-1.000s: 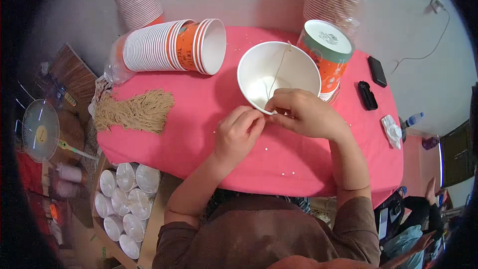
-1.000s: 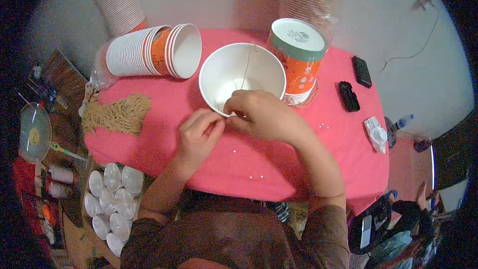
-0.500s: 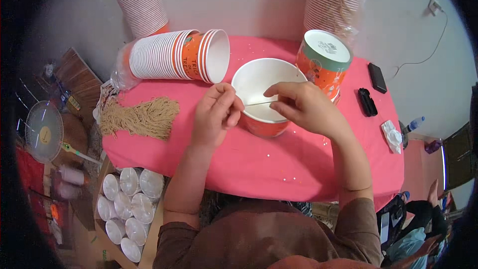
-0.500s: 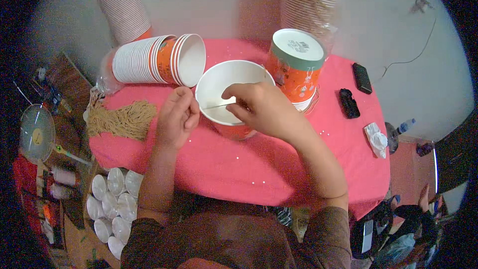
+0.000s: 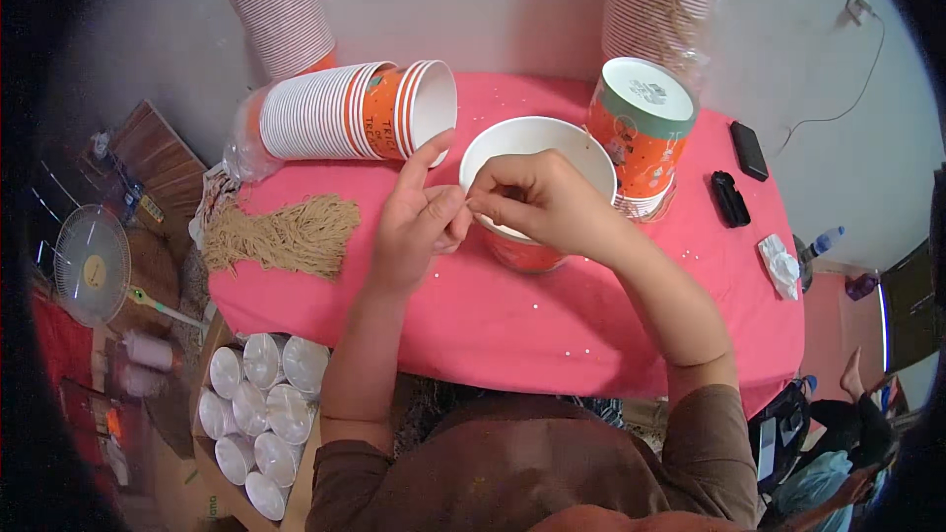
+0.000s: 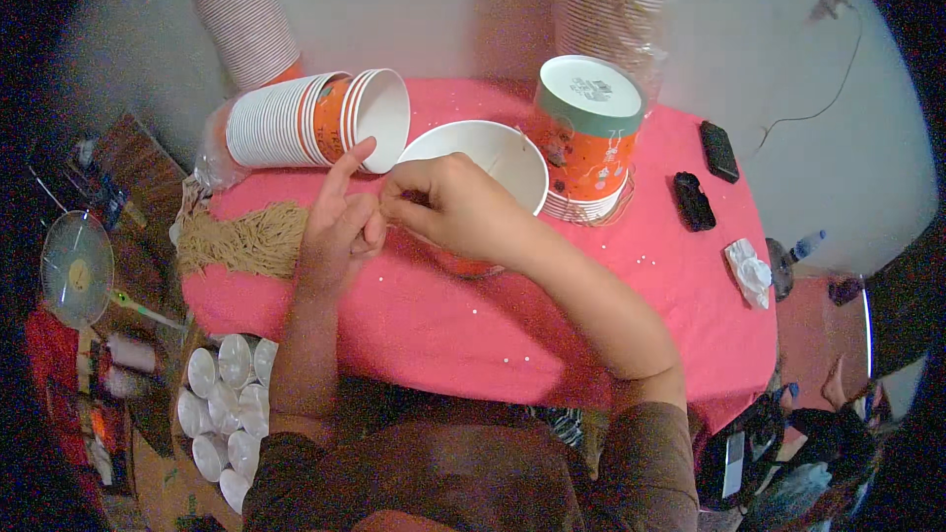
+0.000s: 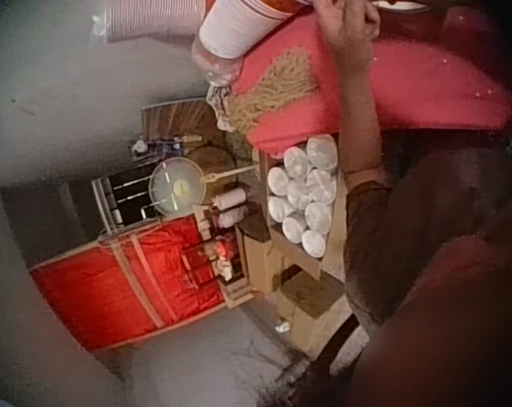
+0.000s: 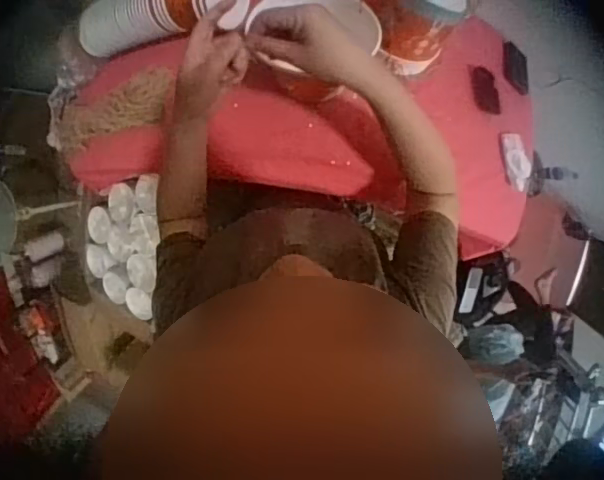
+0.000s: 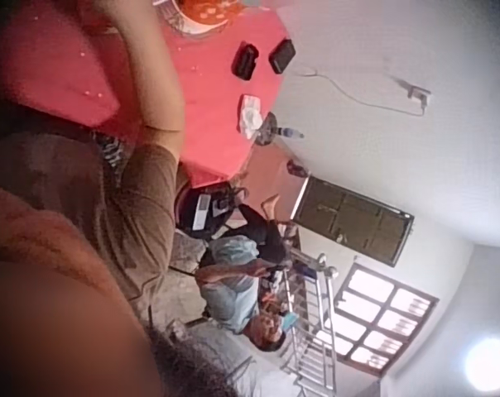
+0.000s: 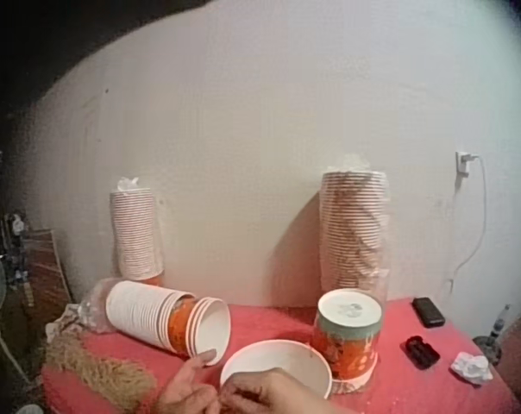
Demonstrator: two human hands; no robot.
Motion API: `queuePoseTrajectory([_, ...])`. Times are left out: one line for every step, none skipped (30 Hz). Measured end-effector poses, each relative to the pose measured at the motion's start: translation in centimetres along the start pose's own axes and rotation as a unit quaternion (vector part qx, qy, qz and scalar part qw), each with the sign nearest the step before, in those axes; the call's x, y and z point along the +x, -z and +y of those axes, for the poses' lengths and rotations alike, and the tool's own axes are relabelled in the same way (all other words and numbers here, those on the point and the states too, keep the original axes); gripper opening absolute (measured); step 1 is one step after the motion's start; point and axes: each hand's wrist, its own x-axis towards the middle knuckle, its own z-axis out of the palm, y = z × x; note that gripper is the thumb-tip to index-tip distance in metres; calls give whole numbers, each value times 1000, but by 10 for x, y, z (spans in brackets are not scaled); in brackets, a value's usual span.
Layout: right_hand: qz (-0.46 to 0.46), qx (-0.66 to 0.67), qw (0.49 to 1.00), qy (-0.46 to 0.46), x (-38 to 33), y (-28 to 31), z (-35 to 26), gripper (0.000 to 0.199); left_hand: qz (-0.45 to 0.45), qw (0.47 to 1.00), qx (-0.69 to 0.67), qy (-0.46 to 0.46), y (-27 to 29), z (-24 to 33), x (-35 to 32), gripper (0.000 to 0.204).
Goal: Attaching rubber bands to the edges of paper buckets.
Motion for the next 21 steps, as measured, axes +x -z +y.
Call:
queuePoseTrajectory([5, -13, 1000, 3, 1, 0, 2, 9, -7, 1000, -12, 14, 1, 0, 1, 53])
queuePoseTrajectory([4, -13, 1000, 3, 1, -1, 7, 9, -6, 1000, -13, 13, 1, 0, 1, 53])
queuePoseTrajectory([20, 25, 999, 4, 1, -2, 13, 9, 17, 999, -22, 24, 2, 0, 2, 48])
queuePoseTrajectory([36, 63, 997, 4, 1, -2, 14, 10, 40, 998, -32, 35, 2, -1, 2, 43])
queuePoseTrajectory([58, 31, 998, 5, -1, 2, 11, 10, 41, 998, -32, 34, 5, -1, 2, 43])
queuePoseTrajectory([57, 31, 998, 6, -1, 4, 9, 10, 18, 998, -20, 54, 8, -1, 2, 37])
queuePoseTrajectory([58, 57, 996, -26, 0, 5, 7, 10, -4, 997, -8, 74, 11, -2, 1, 32])
queuePoseTrajectory([59, 82, 993, -59, 0, 6, 6, 9, -10, 998, 6, 69, 10, -7, 0, 27])
queuePoseTrajectory([57, 82, 993, -58, 0, 7, 5, 9, -14, 996, 27, 78, 7, -9, 0, 25])
queuePoseTrajectory([71, 63, 994, -61, 0, 8, 4, 9, -19, 995, 49, 88, 4, -11, 0, 24])
queuePoseTrajectory([85, 44, 993, -63, 0, 10, 4, 8, 5, 996, 37, 79, 4, -15, 0, 19])
queuePoseTrajectory([76, 42, 995, -47, -2, 14, 8, 7, 7, 996, 36, 78, 7, -16, 1, 19])
queuePoseTrajectory([75, 42, 995, -47, -5, 18, 7, 7, 23, 998, 46, 42, 9, -16, 4, 18])
queuePoseTrajectory([70, 16, 995, -75, -7, 22, 4, 6, 39, 998, 55, 5, 10, -15, 5, 18])
queuePoseTrajectory([65, -11, 992, -104, -10, 25, 1, 6, 69, 996, 61, 9, 9, -13, 4, 17])
queuePoseTrajectory([60, 2, 994, -95, -13, 27, -1, 12, 70, 996, 61, 9, 6, -17, 5, 17])
queuePoseTrajectory([59, 3, 994, -96, -13, 27, -5, 12, 100, 986, 128, -45, 3, -24, 6, 17])
queuePoseTrajectory([40, 4, 996, -77, -14, 27, -12, 14, 128, 967, 195, -99, 1, -28, 7, 16])
queuePoseTrajectory([25, 4, 998, -61, -15, 29, -17, 16, 125, 968, 193, -96, -2, -27, 7, 16])
queuePoseTrajectory([5, -23, 999, -46, -14, 30, -20, 17, 102, 964, 237, -70, -6, -25, 4, 15])
queuePoseTrajectory([7, -23, 998, -50, -12, 30, -21, 17, 78, 956, 280, -44, -10, -22, 2, 14])
